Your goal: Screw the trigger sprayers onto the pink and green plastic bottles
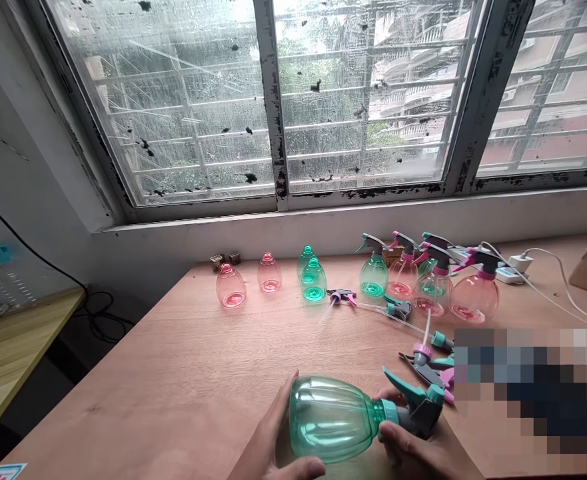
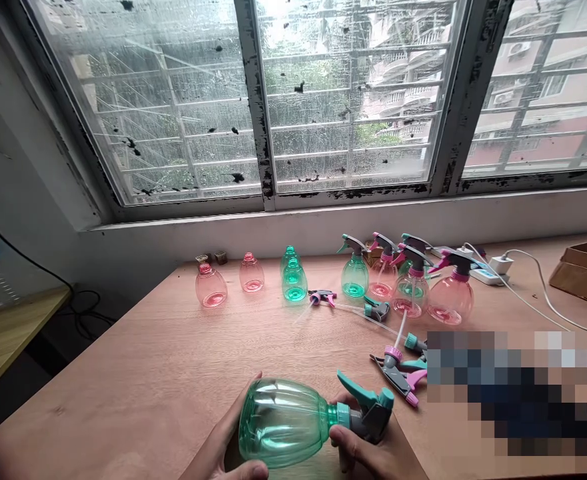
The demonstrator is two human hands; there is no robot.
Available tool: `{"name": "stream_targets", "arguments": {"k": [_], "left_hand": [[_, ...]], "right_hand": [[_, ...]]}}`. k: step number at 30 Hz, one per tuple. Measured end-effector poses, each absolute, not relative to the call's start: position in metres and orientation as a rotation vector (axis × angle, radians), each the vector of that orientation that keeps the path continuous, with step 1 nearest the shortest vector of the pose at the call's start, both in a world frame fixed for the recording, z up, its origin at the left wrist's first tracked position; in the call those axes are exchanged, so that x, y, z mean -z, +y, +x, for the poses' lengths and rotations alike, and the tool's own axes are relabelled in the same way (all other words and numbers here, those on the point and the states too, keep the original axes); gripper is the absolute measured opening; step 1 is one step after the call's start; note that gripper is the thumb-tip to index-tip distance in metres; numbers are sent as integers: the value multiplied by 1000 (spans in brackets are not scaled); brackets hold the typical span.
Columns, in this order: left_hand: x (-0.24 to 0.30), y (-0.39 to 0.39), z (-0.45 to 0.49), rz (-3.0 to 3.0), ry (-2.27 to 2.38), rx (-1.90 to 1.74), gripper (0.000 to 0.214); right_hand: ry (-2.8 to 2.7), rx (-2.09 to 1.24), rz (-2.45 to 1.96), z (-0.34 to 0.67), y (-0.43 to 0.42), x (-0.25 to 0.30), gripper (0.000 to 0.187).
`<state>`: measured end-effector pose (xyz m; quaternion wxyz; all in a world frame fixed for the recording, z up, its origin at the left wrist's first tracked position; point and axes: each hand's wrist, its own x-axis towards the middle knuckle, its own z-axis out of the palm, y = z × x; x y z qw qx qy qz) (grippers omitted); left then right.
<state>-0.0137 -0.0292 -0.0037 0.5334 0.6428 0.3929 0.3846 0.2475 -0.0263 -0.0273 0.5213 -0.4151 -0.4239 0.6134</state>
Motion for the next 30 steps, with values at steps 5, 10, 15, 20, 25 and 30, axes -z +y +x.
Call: {"name": "stream_targets", "arguments": {"k": [5, 10, 15, 20, 25, 30], "left_hand": [[10, -28, -11, 1624, 924, -1011, 99], [6, -28, -13, 1450, 825, -972, 108], [2, -28, -14, 1481, 850, -966, 97], [2, -29, -14, 1466, 810, -946, 108], [1, -30, -16, 1372, 760, -950, 99], [0, -30, -13, 1536, 845, -956, 93]], "right_hand": [[-1059, -1443, -980, 247, -25, 25, 52], [-1075, -1440, -997, 248, -26, 25, 53], [-1057, -1430, -974, 247, -25, 24, 52], [-1066, -1393, -986, 246, -26, 24, 51], [-1075, -1411, -1009, 247, -27, 23, 52], [-1064, -1388, -977, 247, -25, 22, 51]]}}
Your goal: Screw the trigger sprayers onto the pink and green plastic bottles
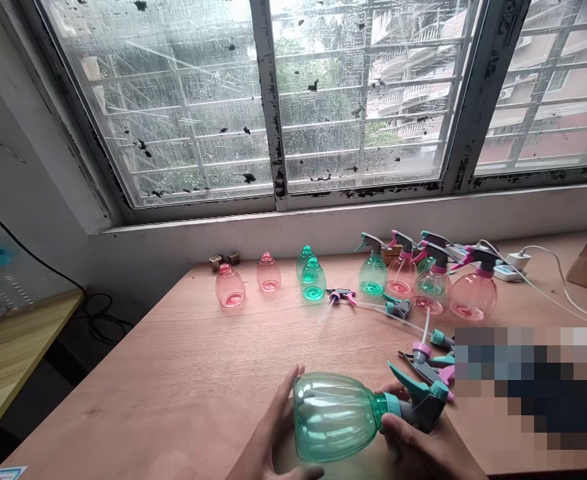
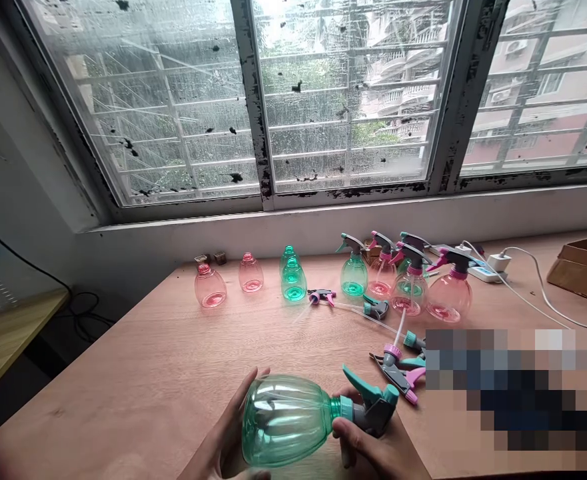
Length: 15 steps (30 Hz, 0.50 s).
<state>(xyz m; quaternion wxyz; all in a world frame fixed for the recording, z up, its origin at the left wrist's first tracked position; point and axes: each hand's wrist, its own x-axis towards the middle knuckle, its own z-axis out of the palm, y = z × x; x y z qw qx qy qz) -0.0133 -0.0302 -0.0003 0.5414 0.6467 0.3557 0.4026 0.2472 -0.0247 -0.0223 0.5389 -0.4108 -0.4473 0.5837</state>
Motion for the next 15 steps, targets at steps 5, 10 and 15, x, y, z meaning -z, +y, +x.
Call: {"name": "stream_targets", "arguments": {"k": [5, 10, 15], "left_hand": [[-2, -32, -13, 1496, 825, -959, 105], [-4, -30, -13, 1395, 821, -944, 97], [2, -29, -11, 1497, 845, -956, 95]], "right_hand": [[-1094, -1385, -1007, 246, -27, 18, 51], [-1106, -1380, -1049, 246, -28, 16, 54], [-1085, -1371, -1036, 246, -26, 21, 54]]}}
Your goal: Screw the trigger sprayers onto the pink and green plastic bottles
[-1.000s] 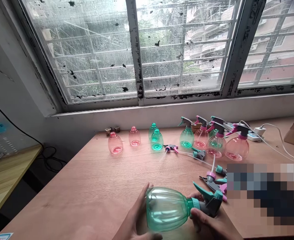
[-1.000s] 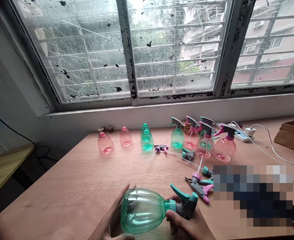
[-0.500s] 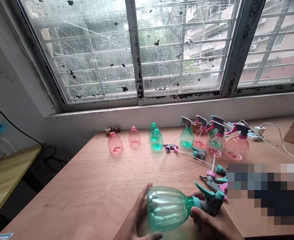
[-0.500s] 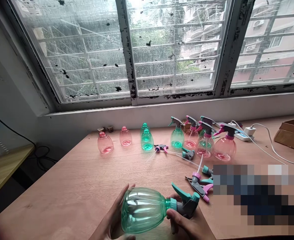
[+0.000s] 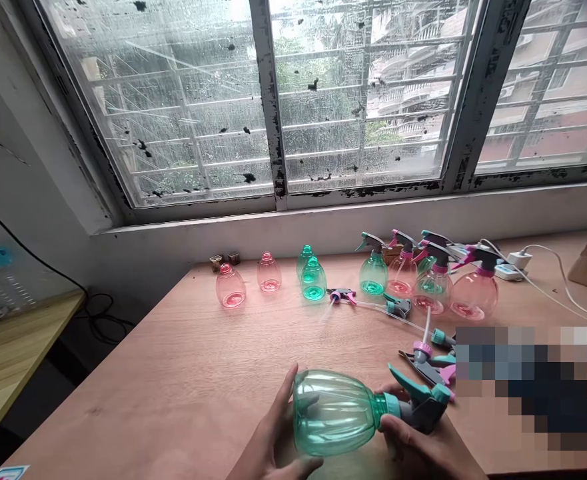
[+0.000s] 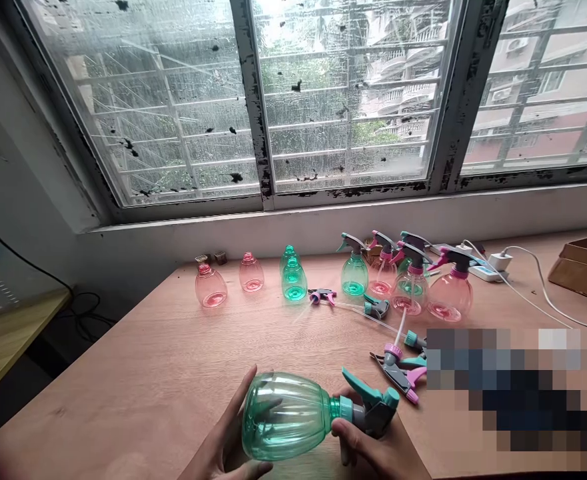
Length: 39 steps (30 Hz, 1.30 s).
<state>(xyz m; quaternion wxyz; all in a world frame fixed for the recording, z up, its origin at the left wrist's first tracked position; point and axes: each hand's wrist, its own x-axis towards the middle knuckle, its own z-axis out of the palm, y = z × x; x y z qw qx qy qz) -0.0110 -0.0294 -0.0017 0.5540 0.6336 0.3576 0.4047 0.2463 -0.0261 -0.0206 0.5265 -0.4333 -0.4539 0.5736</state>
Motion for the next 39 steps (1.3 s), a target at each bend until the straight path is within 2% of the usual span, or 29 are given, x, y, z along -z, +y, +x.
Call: {"name": "stream_targets", "arguments": {"k": [5, 9, 14, 19, 24, 29, 33, 39], "left_hand": [[0, -32, -15, 1435, 849, -950, 110], [-1, -31, -16, 1431, 872, -922, 99], [3, -30, -10, 1506, 884, -966, 96], [0, -31, -12, 1429, 824, -946, 114], [-1, -32, -16, 1447, 844, -951, 97], [1, -31, -13, 1496, 846, -926, 101], [0, -30, -14, 1478, 807, -925, 113], [5, -29, -15, 1483, 755, -952, 98]], "right_hand": [[-1092, -1393, -1052, 247, -27, 24, 53], [-1076, -1429, -1034, 246, -27, 22, 53], [-1010, -1460, -1012, 245, -28, 17, 52], [-1044, -1435, -1057, 245, -30, 12, 53], [-1058, -1423, -1072, 245, -30, 13, 52], [-979, -1491, -986, 244, -28, 16, 51], [-1019, -1466, -1001, 244, -29, 17, 53], [-1013, -1454, -998, 244, -28, 20, 53]]}}
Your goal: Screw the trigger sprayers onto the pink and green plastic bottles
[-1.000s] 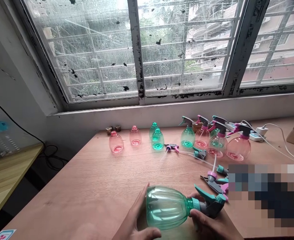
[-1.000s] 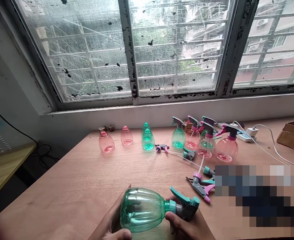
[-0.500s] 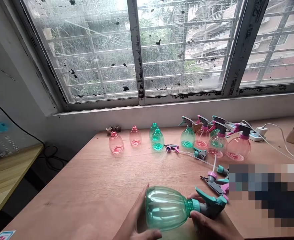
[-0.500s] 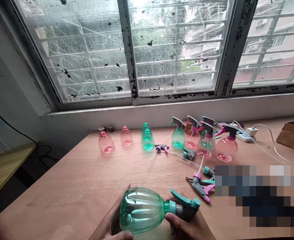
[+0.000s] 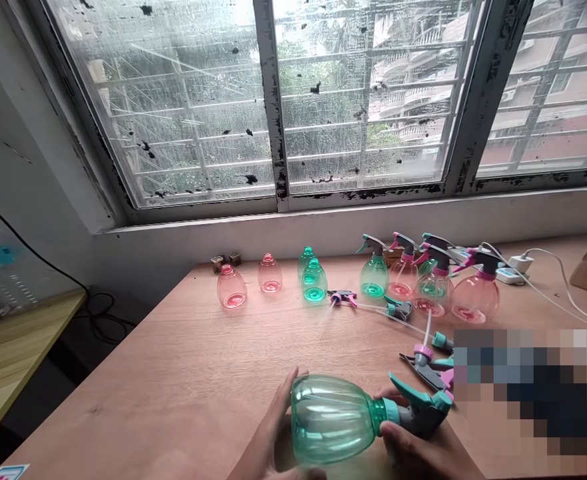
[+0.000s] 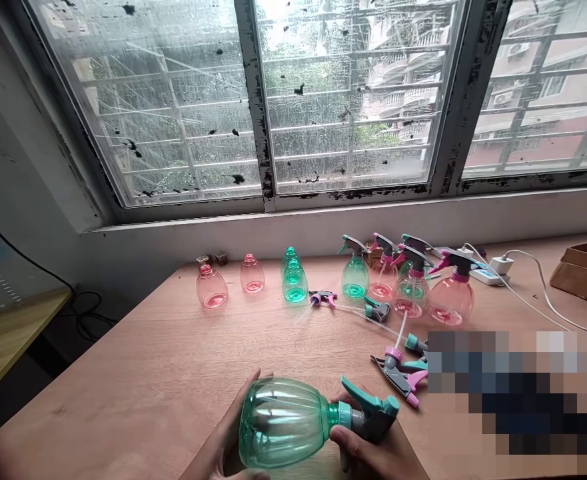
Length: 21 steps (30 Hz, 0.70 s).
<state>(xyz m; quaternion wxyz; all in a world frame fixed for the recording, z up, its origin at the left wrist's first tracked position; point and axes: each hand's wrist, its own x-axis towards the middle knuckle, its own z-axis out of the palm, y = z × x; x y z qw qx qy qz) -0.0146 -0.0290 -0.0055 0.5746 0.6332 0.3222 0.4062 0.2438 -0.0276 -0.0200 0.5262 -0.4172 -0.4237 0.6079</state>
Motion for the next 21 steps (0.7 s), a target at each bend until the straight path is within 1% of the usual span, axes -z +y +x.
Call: {"name": "stream_targets", "arguments": {"k": [4, 5, 8, 9, 13, 17, 19, 21], "left_hand": [[14, -26, -13, 1591, 807, -1026, 95], [16, -25, -13, 1591, 792, -1026, 97], [19, -24, -13, 1541, 711, -1001, 114], [20, -24, -14, 1515, 684, -994, 115], [17, -25, -14, 1481, 675, -989, 100], [14, -26, -13, 1576, 834, -998, 99], [13, -26, -13, 1601, 826, -1007, 99], [11, -27, -14, 1589, 770, -1014, 104]], "right_hand": [[-988, -1454, -1002, 244, -27, 22, 53], [-998, -1446, -1007, 244, -28, 22, 52], [-1050, -1420, -1010, 245, -29, 19, 48], [-1064, -1416, -1008, 245, -29, 18, 47], [-1038, -1413, -1004, 245, -29, 16, 51], [-990, -1412, -1025, 245, -28, 21, 56], [-989, -1410, -1013, 245, -27, 22, 56], [-1004, -1416, -1003, 246, -27, 22, 54]]}}
